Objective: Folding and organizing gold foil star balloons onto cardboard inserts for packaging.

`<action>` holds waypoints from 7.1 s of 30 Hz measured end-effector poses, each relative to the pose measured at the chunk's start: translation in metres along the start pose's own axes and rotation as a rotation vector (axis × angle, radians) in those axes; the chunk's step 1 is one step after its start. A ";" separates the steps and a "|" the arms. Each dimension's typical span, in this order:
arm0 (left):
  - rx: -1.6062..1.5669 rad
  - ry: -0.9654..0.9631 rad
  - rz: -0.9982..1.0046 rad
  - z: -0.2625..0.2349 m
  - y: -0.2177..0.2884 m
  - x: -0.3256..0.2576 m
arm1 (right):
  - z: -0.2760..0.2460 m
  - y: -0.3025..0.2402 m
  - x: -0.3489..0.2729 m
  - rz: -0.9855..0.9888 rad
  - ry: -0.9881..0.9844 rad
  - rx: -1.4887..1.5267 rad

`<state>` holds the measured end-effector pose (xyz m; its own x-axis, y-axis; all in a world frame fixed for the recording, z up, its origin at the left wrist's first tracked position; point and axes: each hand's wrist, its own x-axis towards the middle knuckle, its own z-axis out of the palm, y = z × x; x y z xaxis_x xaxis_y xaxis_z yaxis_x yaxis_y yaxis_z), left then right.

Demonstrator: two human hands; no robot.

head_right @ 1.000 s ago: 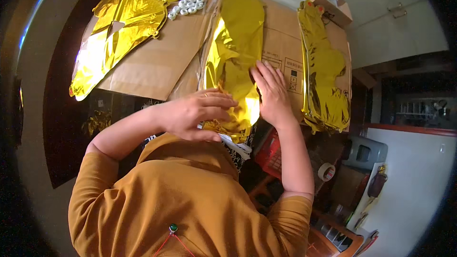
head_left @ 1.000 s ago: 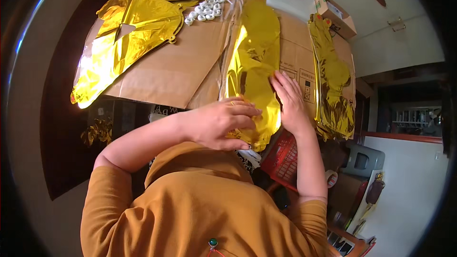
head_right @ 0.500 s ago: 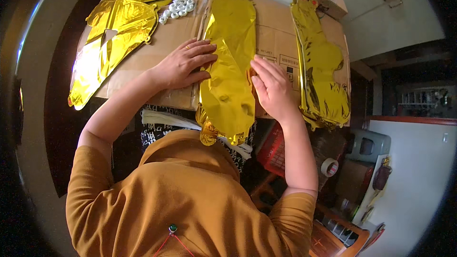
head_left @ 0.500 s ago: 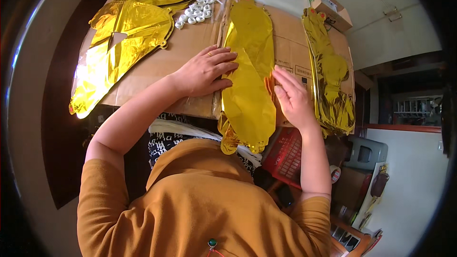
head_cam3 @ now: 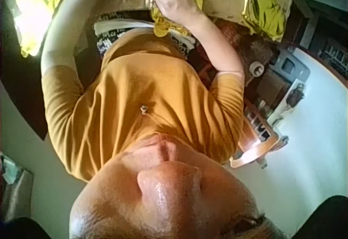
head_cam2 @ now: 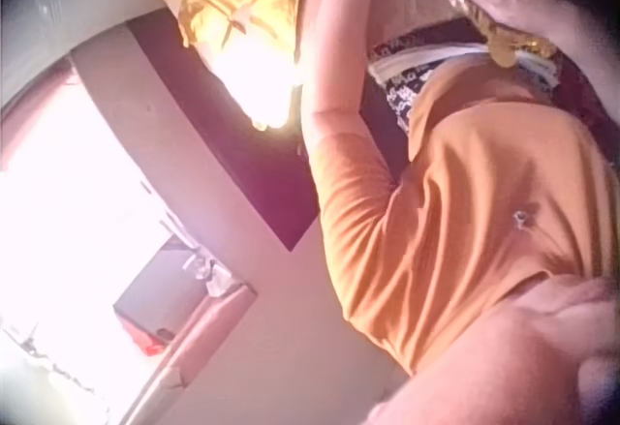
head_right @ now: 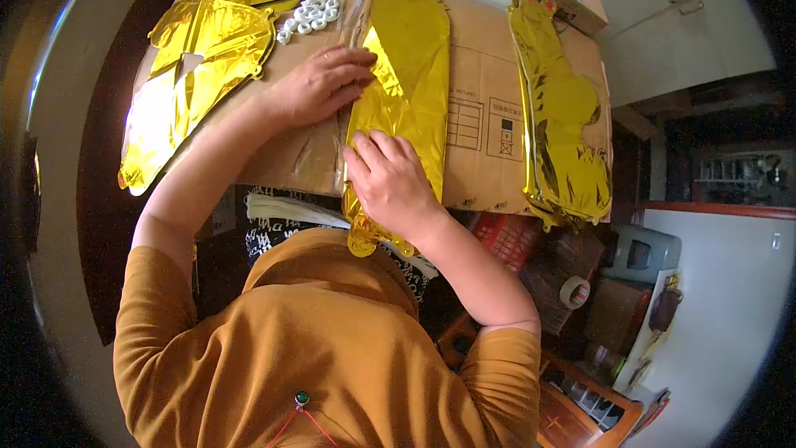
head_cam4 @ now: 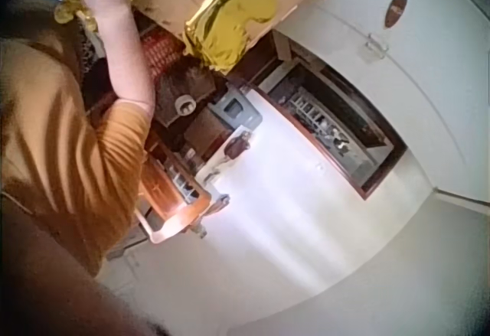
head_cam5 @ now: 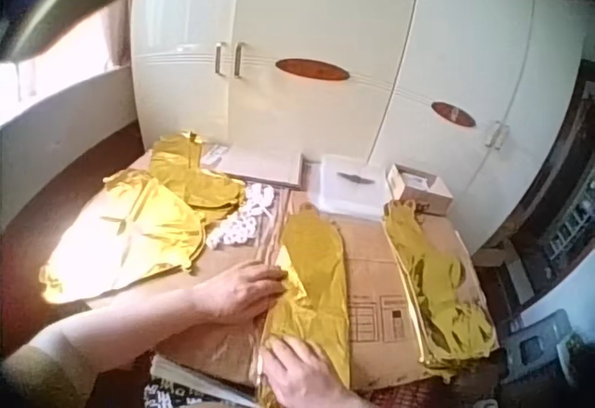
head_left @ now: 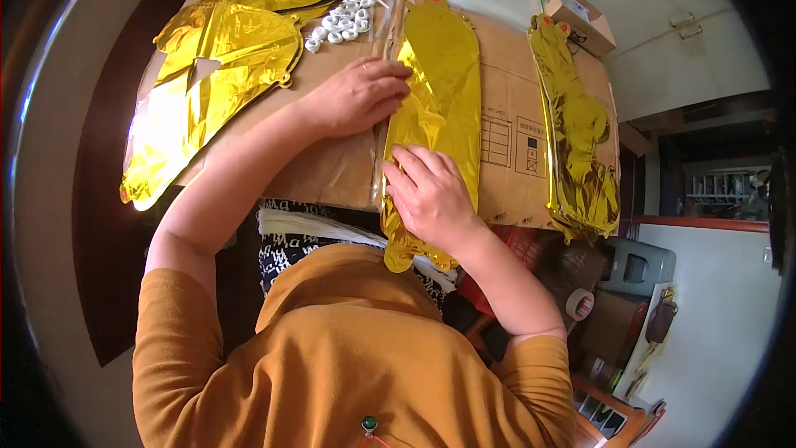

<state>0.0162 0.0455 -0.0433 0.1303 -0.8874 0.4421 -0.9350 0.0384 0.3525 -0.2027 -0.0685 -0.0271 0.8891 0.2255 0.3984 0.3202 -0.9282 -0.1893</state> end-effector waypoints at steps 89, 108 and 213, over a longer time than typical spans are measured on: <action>0.101 0.059 -0.044 0.009 0.016 0.009 | -0.007 0.123 -0.011 0.373 0.029 -0.108; -0.043 0.127 -0.077 0.010 0.008 0.010 | -0.047 0.154 0.062 0.479 0.154 0.266; -0.087 -0.168 0.263 0.008 0.040 0.000 | -0.027 0.025 -0.127 -0.110 0.222 -0.158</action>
<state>-0.0237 0.0431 -0.0362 -0.1754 -0.9049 0.3878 -0.8967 0.3094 0.3166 -0.3164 -0.1277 -0.0585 0.7529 0.2737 0.5986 0.3405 -0.9402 0.0016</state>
